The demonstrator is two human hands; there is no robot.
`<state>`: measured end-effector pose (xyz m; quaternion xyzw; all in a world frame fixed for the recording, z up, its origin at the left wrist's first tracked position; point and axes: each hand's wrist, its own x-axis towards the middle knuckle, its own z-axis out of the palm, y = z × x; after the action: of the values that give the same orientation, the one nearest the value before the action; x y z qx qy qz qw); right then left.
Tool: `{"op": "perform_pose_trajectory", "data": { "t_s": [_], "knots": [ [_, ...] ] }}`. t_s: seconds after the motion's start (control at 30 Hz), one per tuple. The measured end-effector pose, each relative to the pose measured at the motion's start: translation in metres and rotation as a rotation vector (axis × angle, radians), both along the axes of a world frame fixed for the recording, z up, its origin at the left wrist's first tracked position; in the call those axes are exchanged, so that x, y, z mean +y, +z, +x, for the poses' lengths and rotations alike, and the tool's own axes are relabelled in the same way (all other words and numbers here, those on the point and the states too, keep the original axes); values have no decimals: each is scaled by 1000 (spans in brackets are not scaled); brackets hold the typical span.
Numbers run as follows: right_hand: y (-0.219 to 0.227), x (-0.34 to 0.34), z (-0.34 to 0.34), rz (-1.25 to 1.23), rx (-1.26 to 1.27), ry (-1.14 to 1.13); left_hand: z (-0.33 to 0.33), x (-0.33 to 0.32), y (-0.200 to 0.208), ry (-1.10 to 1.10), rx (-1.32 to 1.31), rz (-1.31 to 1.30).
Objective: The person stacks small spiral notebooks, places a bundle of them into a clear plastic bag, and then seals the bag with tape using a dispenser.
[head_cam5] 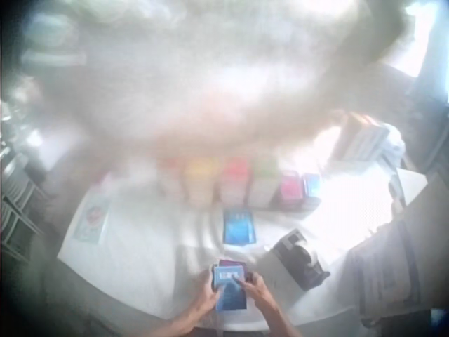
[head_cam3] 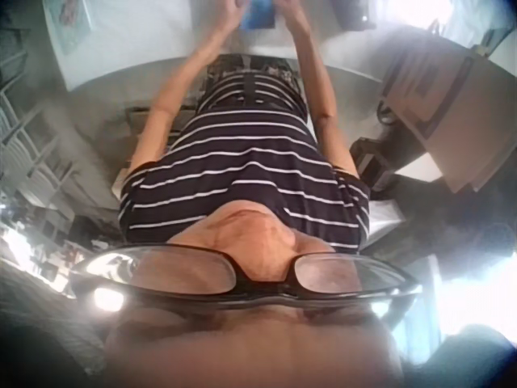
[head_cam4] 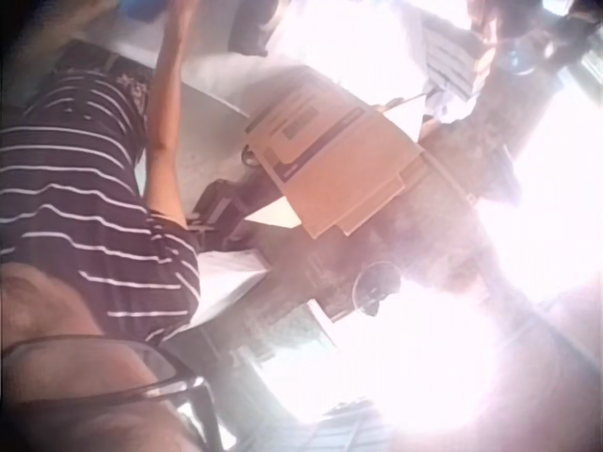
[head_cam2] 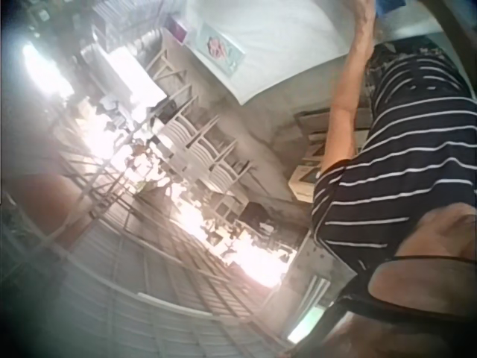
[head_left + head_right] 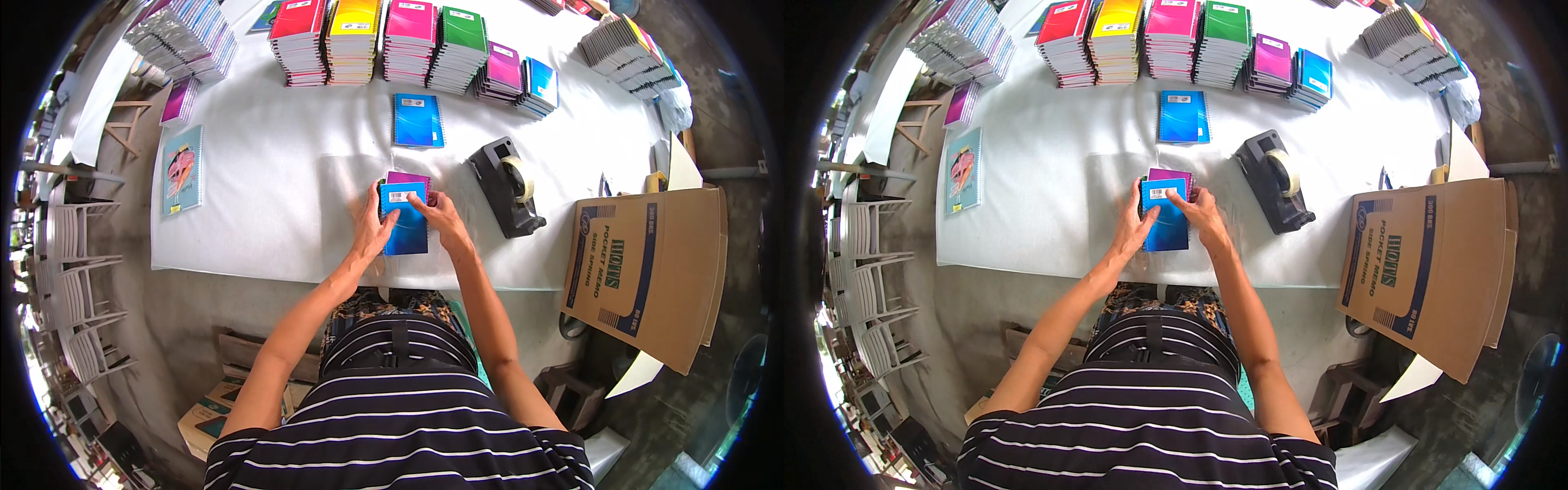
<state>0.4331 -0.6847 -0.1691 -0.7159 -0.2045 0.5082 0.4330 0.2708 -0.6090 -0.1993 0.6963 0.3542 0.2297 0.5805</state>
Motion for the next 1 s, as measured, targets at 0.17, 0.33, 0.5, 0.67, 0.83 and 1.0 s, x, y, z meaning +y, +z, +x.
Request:
{"op": "perform_pose_trajectory", "data": {
  "t_s": [0.17, 0.33, 0.5, 0.67, 0.83, 1.0],
  "knots": [
    [-18, -1, -3, 51, -63, -68, -7, 3, -10, -11, -204, -160],
    [28, -26, -30, 447, -92, 118, -40, 9, 32, -187, -365, -614],
    [23, -43, -25, 576, -168, 284, -40, -3, 28, -227, -377, -127],
    [-4, -46, -27, 606, -339, 311, -22, -9, 17, -173, -304, -47],
    [3, -42, -16, 539, -566, 416, -51, 16, 20, -377, -147, -24],
    [-4, -41, -18, 574, -511, 365, -43, -8, 28, -233, -83, 104]
  ]
}}
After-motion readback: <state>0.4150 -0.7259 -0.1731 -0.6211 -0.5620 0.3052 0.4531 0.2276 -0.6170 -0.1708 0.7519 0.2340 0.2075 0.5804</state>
